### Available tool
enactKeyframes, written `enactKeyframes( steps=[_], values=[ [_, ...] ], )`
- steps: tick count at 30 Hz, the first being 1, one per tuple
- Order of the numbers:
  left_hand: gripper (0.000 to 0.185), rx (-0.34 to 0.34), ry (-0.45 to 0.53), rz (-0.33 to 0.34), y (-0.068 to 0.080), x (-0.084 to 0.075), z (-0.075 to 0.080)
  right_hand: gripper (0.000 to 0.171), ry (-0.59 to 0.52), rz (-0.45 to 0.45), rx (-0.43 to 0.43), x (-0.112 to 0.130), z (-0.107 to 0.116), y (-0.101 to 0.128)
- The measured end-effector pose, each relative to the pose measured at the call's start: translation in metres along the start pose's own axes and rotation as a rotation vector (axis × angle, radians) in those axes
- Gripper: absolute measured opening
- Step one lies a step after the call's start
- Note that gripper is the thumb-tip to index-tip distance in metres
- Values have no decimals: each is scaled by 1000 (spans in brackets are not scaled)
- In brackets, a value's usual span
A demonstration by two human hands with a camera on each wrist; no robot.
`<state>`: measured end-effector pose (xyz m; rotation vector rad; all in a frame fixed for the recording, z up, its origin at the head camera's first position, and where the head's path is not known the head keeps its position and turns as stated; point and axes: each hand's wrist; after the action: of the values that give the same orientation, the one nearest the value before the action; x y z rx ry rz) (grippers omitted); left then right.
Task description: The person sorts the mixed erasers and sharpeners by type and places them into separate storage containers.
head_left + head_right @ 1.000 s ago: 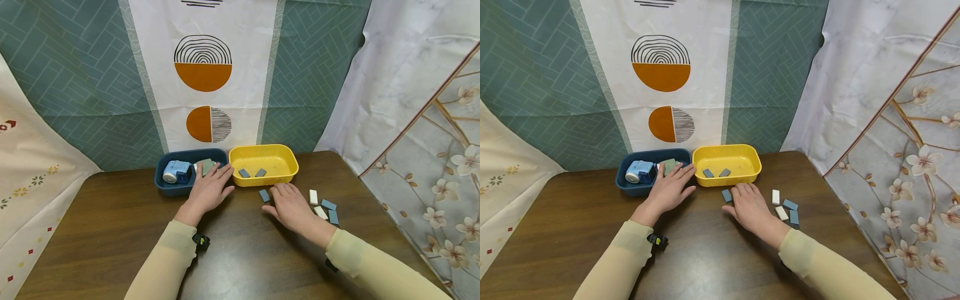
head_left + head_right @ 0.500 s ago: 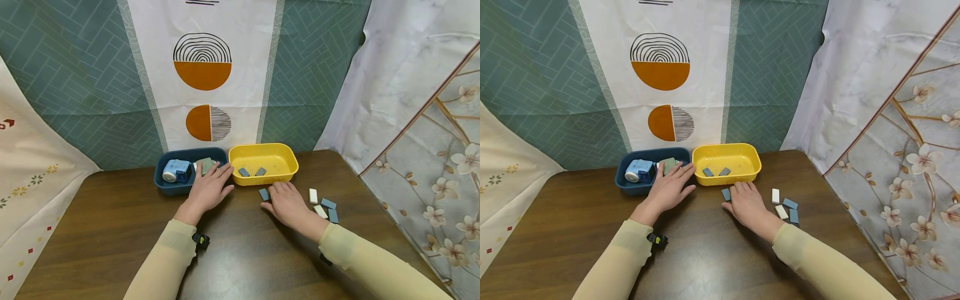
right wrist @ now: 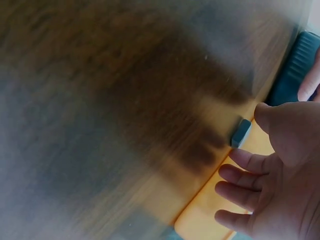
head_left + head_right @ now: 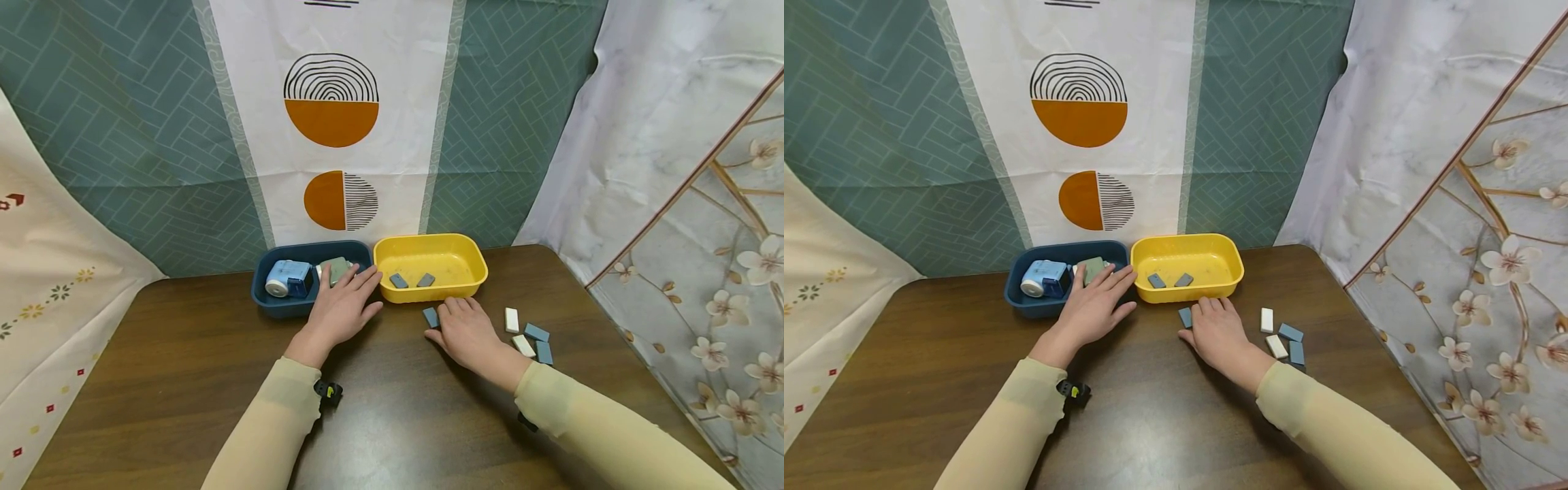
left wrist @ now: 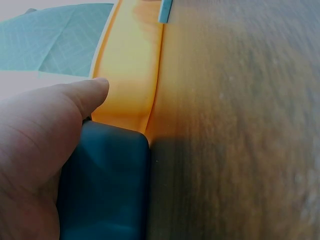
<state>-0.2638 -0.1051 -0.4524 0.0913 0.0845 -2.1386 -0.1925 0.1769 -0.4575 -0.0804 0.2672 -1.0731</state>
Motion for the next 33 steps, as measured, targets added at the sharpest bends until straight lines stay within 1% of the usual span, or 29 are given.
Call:
enactKeyframes(
  steps=[16,24,33],
  values=[
    [68,8,-4,-1,0,0,1,50,31,-19,14,1,-2,-6],
    [68,4,13,0,1,-1,2,48,31,-27,47,0,-5,-8],
    [67,5,-4,1,0,0,0,48,28,-42,86,0,-5,-9]
  ],
)
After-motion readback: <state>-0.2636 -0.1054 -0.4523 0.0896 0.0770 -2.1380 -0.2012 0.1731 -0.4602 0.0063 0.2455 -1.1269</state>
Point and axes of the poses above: each hand's wrist, its own y-axis away from the middle knuckle, its own z-axis out of the back of the hand, x = y × z, and after that the axes turned 8 degrees about x, right-handed
